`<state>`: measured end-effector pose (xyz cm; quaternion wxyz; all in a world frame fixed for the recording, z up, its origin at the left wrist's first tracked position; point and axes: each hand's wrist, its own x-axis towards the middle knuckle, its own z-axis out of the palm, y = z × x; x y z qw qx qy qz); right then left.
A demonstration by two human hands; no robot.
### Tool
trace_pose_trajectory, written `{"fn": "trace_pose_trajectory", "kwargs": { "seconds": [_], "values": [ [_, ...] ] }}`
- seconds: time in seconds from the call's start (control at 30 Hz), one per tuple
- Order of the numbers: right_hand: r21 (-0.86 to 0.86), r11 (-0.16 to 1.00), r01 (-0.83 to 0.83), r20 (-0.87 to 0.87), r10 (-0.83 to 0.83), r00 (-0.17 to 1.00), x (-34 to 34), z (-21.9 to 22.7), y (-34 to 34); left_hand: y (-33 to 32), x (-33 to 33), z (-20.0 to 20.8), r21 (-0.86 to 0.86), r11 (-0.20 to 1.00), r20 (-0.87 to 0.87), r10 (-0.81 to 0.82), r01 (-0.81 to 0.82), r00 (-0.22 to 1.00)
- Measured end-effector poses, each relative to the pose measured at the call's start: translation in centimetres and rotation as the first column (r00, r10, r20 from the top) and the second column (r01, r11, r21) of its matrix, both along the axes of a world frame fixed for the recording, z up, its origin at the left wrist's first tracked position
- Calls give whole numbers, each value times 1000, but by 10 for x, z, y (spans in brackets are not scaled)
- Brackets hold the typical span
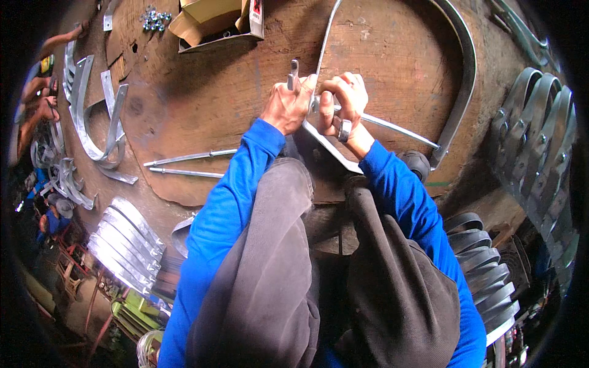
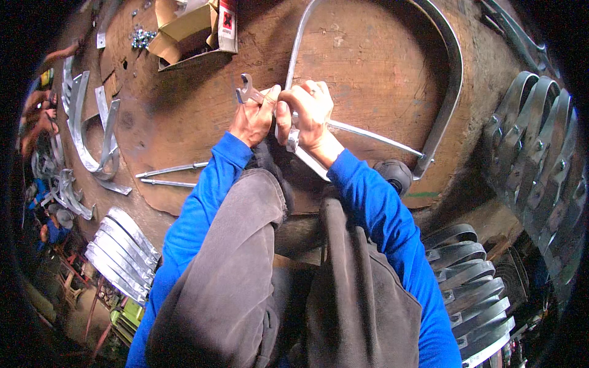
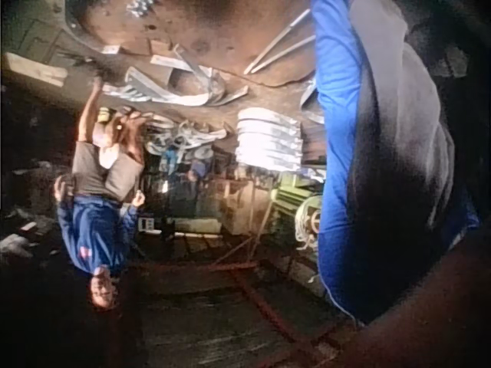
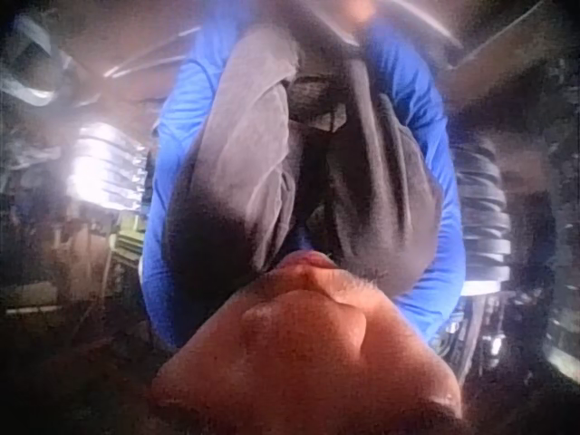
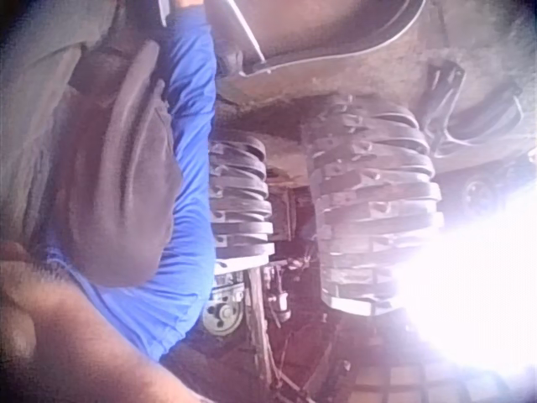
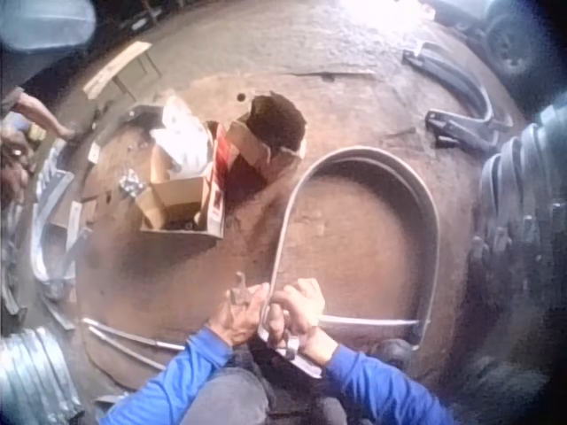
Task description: The person sits on the floor and uses two wrenches to tighten bolts on a metal frame structure. They adjust the frame's position and work on different connection points before lifting the assembled frame and placing it onto a larger metal assembly.
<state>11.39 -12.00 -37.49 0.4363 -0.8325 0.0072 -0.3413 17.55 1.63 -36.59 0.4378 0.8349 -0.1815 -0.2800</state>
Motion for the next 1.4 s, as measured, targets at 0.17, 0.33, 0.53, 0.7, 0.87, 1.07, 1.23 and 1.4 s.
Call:
{"fn": "trace_pose_trajectory", "kwargs": {
  "seconds": [0.17, 0.33, 0.53, 0.7, 0.87, 1.07, 1.23, 1.4],
  "values": [
    [90, 993, 73, -34, -70, 997, -4, -1, 5, 17, -21, -18, -106, 977, 496, -111, 187, 861],
    [162, 968, 193, -246, -150, 958, 9, -8, 6, 31, -53, 10, -44, 998, 137, 54, -48, 989],
    [21, 925, 380, -487, -323, 811, 56, -22, -24, 25, -54, 0, -176, 984, 227, 74, -33, 971],
    [-103, 922, 373, -479, -375, 794, 48, -39, -25, 34, -52, -23, -144, 985, 356, -43, 100, 934],
    [784, 582, 216, -308, 63, 949, 34, 6, -48, 39, -47, -35, -260, 929, -36, 263, -263, 964],
    [960, 218, 177, -200, 90, 976, -38, 86, -157, 19, -12, 25, -396, 826, -233, 333, -402, 914],
    [926, 313, 212, -151, -210, 966, -151, 112, -220, -91, -11, 55, -264, 857, -714, 134, -442, 687],
    [900, 390, 193, -23, -402, 916, -208, 82, -230, -229, -76, 29, -247, 968, -684, -139, -48, 716]
  ]
}}
